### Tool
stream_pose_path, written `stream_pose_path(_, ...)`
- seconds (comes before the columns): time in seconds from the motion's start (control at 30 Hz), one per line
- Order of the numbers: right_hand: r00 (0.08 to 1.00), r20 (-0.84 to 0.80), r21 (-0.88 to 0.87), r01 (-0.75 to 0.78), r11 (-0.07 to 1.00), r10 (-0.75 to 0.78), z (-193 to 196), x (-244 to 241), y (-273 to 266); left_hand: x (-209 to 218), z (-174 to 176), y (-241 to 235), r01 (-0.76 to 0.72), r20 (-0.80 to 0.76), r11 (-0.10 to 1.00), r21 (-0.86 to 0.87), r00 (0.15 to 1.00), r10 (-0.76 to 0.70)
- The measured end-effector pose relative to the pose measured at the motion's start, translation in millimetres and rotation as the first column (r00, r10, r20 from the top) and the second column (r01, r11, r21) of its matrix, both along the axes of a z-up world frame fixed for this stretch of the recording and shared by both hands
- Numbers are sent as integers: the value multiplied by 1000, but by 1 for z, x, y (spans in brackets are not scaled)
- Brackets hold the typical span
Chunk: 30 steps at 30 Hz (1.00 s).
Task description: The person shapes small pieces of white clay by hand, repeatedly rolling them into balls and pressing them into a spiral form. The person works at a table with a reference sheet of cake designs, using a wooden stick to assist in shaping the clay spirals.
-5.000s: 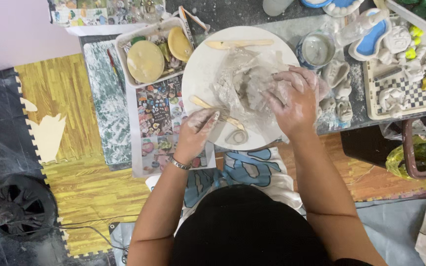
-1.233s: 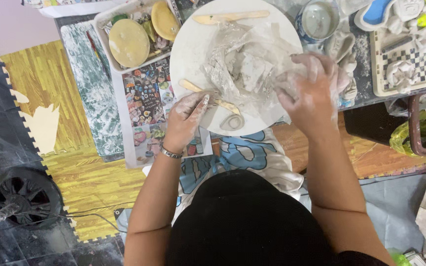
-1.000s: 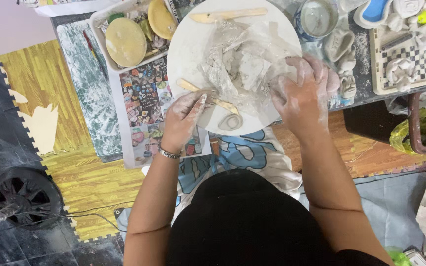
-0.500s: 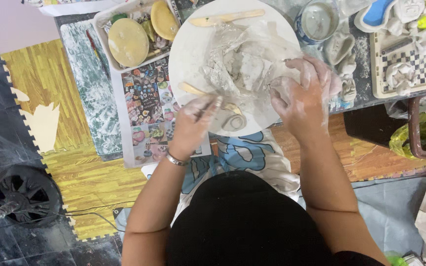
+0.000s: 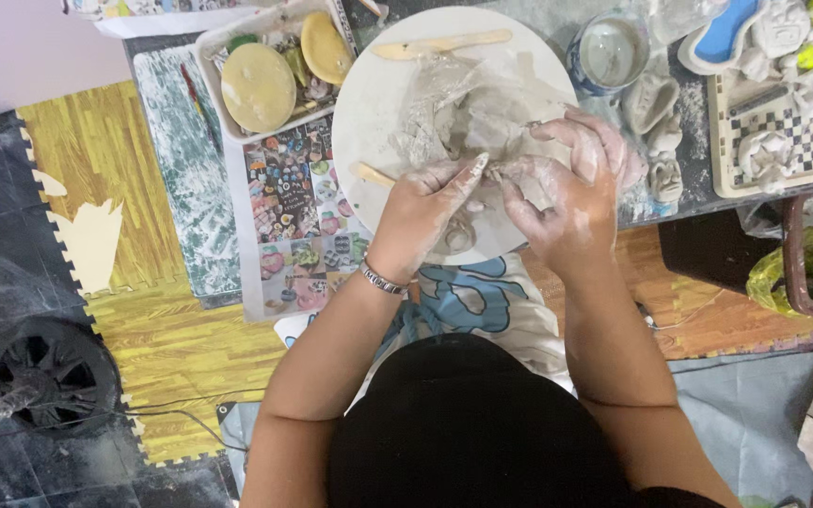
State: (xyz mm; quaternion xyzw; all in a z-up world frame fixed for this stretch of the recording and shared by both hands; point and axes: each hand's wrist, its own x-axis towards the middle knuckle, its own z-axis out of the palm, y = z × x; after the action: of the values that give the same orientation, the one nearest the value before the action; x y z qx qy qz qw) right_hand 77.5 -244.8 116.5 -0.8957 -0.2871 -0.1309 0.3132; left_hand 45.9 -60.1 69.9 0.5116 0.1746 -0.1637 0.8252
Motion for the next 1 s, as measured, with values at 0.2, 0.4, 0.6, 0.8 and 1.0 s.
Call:
stream_pose_path(0.2, 1000, 29, 42, 0, 999, -1, 7, 0, 5, 3, -2, -3, -40, -102, 990, -134, 994, 26)
stream_pose_path(0.4, 1000, 8, 115, 13, 993, -14, 8, 3, 4, 8, -2, -5, -83, -47, 994, -70, 996, 79)
stream_pose_path(0.6, 997, -48, 89, -60, 994, 65, 5, 7, 3, 10, -7, -14, -126, 52, 992, -25, 990, 128)
stream_pose_path(0.8, 986, -166, 195, 18, 981, 15, -6, 13, -3, 11, -10, -14, -210, 82, 977, 36, 975, 206)
stream_pose_path(1.0, 942, -336, 379, 141, 915, -6, -29, 19, -3, 13, -6, -15, -212, 150, 961, 176, 971, 187)
